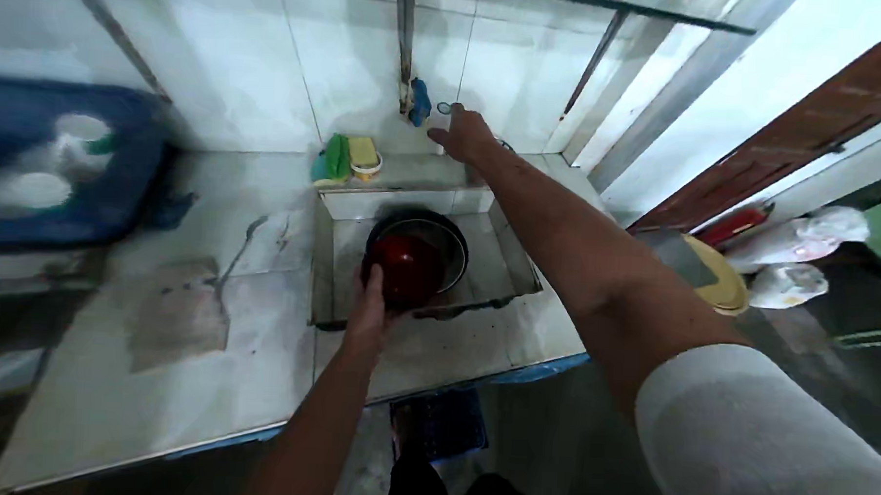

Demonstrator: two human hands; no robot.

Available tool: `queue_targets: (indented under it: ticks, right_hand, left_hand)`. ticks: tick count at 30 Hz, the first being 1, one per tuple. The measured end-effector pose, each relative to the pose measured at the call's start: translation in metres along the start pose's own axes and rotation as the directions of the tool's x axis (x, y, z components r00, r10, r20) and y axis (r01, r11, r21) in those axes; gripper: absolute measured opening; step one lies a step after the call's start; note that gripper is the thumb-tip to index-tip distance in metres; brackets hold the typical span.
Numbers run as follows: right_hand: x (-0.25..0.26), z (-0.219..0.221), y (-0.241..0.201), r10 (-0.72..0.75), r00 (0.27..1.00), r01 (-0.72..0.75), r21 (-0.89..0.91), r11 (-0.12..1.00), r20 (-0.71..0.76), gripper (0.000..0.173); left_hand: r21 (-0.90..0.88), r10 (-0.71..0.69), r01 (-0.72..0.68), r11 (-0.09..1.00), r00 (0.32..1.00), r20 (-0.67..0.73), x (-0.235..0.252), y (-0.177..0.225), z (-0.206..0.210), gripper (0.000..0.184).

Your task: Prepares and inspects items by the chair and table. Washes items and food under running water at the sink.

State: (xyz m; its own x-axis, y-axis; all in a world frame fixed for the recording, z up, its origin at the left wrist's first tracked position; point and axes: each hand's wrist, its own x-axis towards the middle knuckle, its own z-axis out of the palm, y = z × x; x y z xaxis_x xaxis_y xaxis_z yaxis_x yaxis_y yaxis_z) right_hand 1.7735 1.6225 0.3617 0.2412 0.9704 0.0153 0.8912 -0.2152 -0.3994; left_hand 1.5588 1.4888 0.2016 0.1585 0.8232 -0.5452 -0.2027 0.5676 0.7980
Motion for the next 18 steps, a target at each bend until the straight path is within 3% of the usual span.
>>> queue_targets:
  ticks: [4,7,13,16,18]
  right_hand:
    - [0.049,-0.002,0.004,0.072,0.997,-0.074,0.047,0.996,0.04,0.075]
    - [0.077,0.002,0.009,0.057,0.996,-0.052,-0.07,0.996,0.075,0.063]
    - [0.105,-0.001,0.033,-0.215,0.953,0.249,-0.15,0.957,0.213,0.045]
    - [0.111,-0.001,0.058,-0.314,0.932,0.3,0.103,0.948,0.182,0.055]
    - [0.105,0.014,0.081,-0.25,0.958,0.167,0.432,0.886,0.143,0.051]
  left_hand:
    - [0.058,0.007,-0.008,0.998,1.0,0.016,0.077,0.038,0.048,0.059]
    - [0.064,-0.014,0.012,0.998,0.999,0.032,0.118,0.052,0.077,0.056]
    - [-0.105,-0.113,0.118,0.987,0.992,0.05,0.169,0.053,0.132,0.052]
    - [-0.221,-0.134,0.153,0.963,0.986,0.099,0.191,0.045,0.154,0.053]
    - [-0.288,-0.121,0.155,0.945,0.984,0.131,0.202,0.041,0.164,0.054]
